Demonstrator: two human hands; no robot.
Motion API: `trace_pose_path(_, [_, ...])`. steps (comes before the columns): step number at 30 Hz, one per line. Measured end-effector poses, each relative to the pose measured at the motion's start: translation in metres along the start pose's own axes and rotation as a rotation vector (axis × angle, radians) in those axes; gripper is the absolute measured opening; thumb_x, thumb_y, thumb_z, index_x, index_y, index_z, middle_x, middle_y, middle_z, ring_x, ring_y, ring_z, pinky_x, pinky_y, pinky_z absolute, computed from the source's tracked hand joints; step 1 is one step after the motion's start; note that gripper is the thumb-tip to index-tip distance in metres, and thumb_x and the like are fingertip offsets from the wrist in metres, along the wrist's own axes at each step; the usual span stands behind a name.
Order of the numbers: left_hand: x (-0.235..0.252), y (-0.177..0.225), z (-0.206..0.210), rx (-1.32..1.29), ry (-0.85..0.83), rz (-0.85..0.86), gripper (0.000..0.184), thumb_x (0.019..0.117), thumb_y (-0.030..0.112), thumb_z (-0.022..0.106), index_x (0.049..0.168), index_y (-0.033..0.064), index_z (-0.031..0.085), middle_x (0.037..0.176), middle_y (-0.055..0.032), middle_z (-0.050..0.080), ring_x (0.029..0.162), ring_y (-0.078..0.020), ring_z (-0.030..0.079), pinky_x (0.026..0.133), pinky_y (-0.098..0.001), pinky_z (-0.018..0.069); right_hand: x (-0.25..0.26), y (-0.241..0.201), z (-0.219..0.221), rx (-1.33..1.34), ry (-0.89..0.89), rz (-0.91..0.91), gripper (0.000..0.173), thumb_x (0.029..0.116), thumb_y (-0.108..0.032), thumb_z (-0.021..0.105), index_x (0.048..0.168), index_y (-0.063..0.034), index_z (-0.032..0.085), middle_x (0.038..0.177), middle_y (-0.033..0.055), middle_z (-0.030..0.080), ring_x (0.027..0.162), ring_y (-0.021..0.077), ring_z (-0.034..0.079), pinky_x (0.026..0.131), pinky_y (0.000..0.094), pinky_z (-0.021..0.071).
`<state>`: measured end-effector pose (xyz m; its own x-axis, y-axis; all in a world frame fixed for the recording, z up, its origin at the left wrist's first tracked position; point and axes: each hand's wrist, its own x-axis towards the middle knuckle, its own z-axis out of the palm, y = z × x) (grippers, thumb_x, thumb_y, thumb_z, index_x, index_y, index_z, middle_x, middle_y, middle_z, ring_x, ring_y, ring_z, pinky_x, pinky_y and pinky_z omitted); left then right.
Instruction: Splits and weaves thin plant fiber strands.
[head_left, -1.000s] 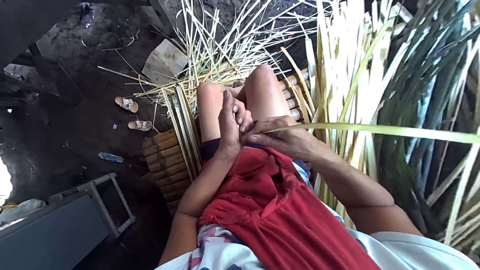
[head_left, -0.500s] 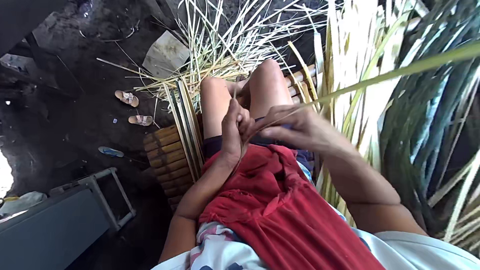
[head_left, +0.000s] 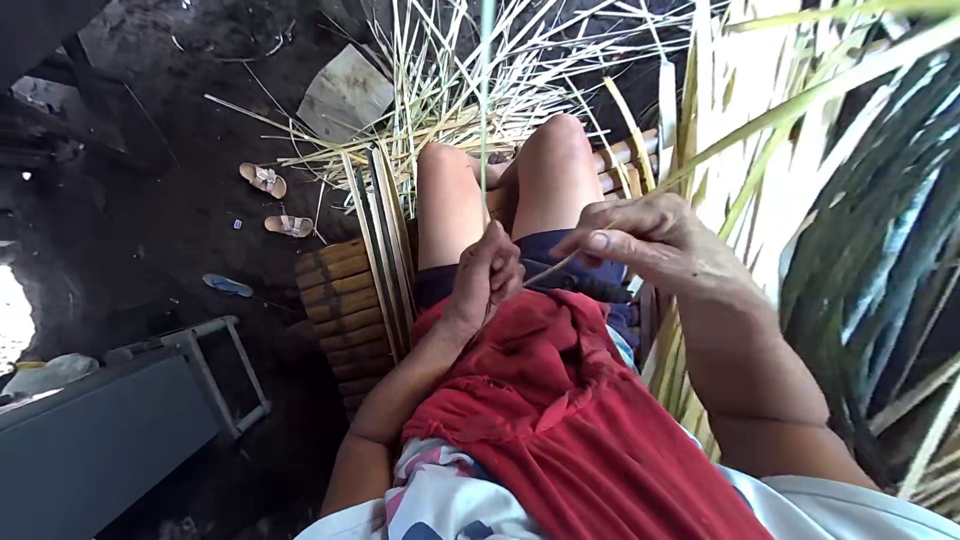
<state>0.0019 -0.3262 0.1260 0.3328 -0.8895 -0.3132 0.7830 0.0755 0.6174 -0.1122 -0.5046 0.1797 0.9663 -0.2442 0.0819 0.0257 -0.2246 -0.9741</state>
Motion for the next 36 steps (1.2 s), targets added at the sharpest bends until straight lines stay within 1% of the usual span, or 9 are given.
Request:
trace_pose_path(2, [0.004, -0.001, 0.008, 0.019, 0.138, 0.107, 0.054, 0.1054, 0.059, 0.04, 0.069, 0.0194, 0.045, 0.052, 0.0047, 0.032, 0.039, -0.0052, 0.03, 0.037, -0.0181, 0.0292, 0.006, 0.004, 0.019, -0.118, -0.065, -0.02, 0.028, 0.1026, -0.028, 0.058, 0.096, -0.0092, 0.078, 0.091, -0.0042, 0.072, 0.081, 0.0027, 0.066, 0.073, 0.0233, 0.0583])
trace_pose_path(4, [0.009, 0.007, 0.014, 0.002, 0.186, 0.193, 0.053, 0.1075, 0.056, 0.035, 0.073, 0.0179, 0.044, 0.052, 0.0032, 0.032, 0.037, -0.0065, 0.029, 0.036, -0.0188, 0.0292, 0.003, 0.014, 0.033, -0.158, -0.15, -0.046, 0.028, 0.1009, -0.031, 0.061, 0.091, -0.0111, 0.079, 0.087, -0.0047, 0.07, 0.079, 0.0028, 0.066, 0.069, 0.0245, 0.0577])
trace_pose_path(10, [0.016, 0.048, -0.012, -0.049, 0.239, 0.322, 0.055, 0.1075, 0.059, 0.025, 0.073, 0.0202, 0.044, 0.049, 0.0071, 0.031, 0.035, -0.004, 0.03, 0.037, -0.0159, 0.0298, -0.045, 0.029, 0.041, 0.311, -0.707, -0.008, 0.034, 0.1061, -0.026, 0.055, 0.097, -0.0033, 0.078, 0.087, 0.0017, 0.07, 0.081, 0.0012, 0.061, 0.074, 0.0189, 0.049])
trace_pose_path(14, [-0.009, 0.012, -0.011, 0.089, 0.034, 0.067, 0.039, 0.1027, 0.053, 0.053, 0.08, 0.0204, 0.057, 0.052, 0.0064, 0.043, 0.041, -0.0036, 0.043, 0.041, -0.0182, 0.0399, -0.022, 0.023, 0.019, 0.132, -0.283, 0.073, 0.034, 0.1044, -0.033, 0.057, 0.091, -0.0111, 0.079, 0.083, -0.0074, 0.07, 0.075, -0.0011, 0.063, 0.069, 0.0189, 0.0547])
trace_pose_path(17, [-0.012, 0.001, -0.007, 0.141, 0.07, 0.09, 0.043, 0.106, 0.051, 0.047, 0.077, 0.0198, 0.055, 0.053, 0.0068, 0.038, 0.04, -0.0024, 0.036, 0.039, -0.016, 0.0333, 0.003, 0.013, 0.01, 0.041, -0.107, 0.004, 0.032, 0.1048, -0.029, 0.055, 0.096, -0.0086, 0.078, 0.086, -0.0066, 0.068, 0.076, 0.0006, 0.062, 0.067, 0.0174, 0.0533])
trace_pose_path(22, [-0.002, 0.026, 0.006, 0.036, 0.214, 0.223, 0.053, 0.1078, 0.058, 0.029, 0.08, 0.0168, 0.047, 0.051, 0.0032, 0.032, 0.036, -0.0062, 0.03, 0.035, -0.0187, 0.0299, 0.01, 0.013, 0.042, -0.091, -0.225, -0.033, 0.025, 0.1013, -0.03, 0.062, 0.098, -0.0114, 0.079, 0.087, -0.0057, 0.069, 0.078, 0.0009, 0.065, 0.069, 0.0201, 0.0574])
trace_pose_path(28, [0.0, 0.066, -0.028, -0.011, 0.283, 0.385, 0.049, 0.1096, 0.054, 0.022, 0.083, 0.0195, 0.045, 0.05, 0.0086, 0.029, 0.034, -0.0019, 0.026, 0.034, -0.0142, 0.0278, -0.044, 0.022, 0.042, 0.24, -0.666, -0.019, 0.034, 0.1064, -0.029, 0.055, 0.104, -0.0051, 0.078, 0.088, 0.0003, 0.071, 0.084, 0.0011, 0.063, 0.077, 0.0183, 0.0505])
trace_pose_path(33, [-0.024, 0.013, -0.018, 0.146, 0.068, 0.155, 0.031, 0.1076, 0.043, 0.047, 0.097, 0.0171, 0.06, 0.054, 0.004, 0.043, 0.04, -0.0043, 0.042, 0.04, -0.0181, 0.0396, -0.007, 0.007, 0.02, -0.039, -0.075, 0.052, 0.031, 0.1054, -0.026, 0.054, 0.098, -0.0069, 0.077, 0.087, -0.0044, 0.068, 0.078, 0.0018, 0.063, 0.072, 0.0209, 0.0548])
trace_pose_path(36, [-0.014, 0.02, -0.01, 0.154, 0.141, 0.203, 0.044, 0.1101, 0.047, 0.033, 0.088, 0.0173, 0.057, 0.052, 0.0055, 0.037, 0.038, -0.0038, 0.034, 0.038, -0.017, 0.0326, 0.02, -0.009, 0.02, -0.101, -0.02, -0.019, 0.027, 0.1047, -0.024, 0.055, 0.104, -0.0051, 0.074, 0.094, -0.0017, 0.067, 0.082, 0.0023, 0.062, 0.074, 0.0187, 0.0542])
